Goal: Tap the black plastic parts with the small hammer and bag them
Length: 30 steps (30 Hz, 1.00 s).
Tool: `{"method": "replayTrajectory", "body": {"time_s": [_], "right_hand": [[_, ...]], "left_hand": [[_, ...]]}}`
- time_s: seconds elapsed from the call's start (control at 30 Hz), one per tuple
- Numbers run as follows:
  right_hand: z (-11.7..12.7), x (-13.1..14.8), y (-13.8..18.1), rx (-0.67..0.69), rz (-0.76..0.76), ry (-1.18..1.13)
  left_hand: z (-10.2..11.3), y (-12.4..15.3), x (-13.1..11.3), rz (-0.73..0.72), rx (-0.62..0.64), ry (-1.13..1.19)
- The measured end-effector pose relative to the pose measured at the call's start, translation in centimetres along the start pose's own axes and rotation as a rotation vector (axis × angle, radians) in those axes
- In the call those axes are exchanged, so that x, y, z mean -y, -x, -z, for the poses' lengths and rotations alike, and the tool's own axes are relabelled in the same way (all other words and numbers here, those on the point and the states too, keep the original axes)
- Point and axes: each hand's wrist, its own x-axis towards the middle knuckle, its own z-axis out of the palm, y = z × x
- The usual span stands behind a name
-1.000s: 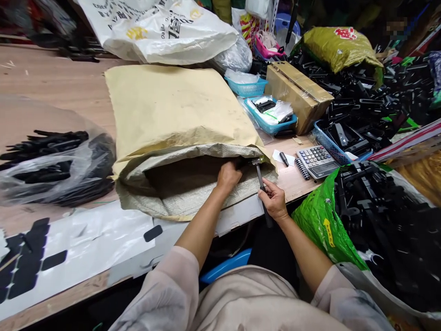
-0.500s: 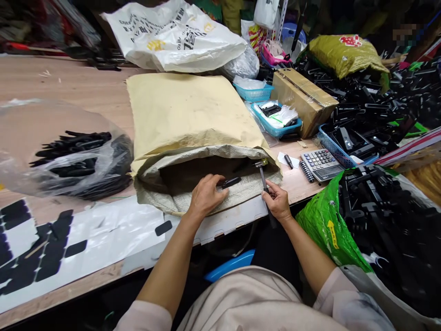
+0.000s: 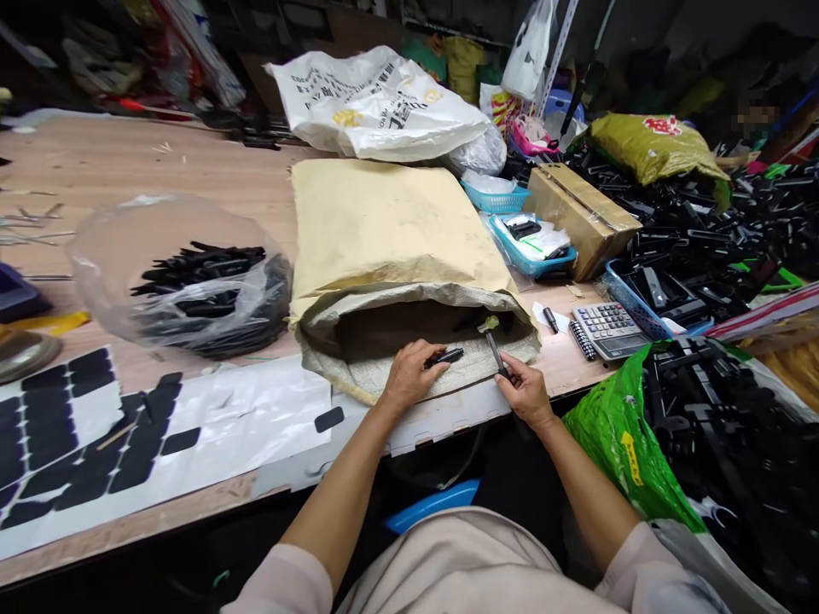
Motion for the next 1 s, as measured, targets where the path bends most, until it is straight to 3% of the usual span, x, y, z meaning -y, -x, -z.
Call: {"method": "replayTrajectory", "body": {"time_s": [0.33,1.0], "right_hand": [[-0.3,3.3,1.5,0.111,0.106,0.163],[-0.9,3.9,1.2,0.128,0.081,0.084]], "left_hand": [[0.2,-0.2,-1.0,0.077,0.035,-0.072],[0.5,-0.3,-0.9,0.127,0.010,0.084]]}}
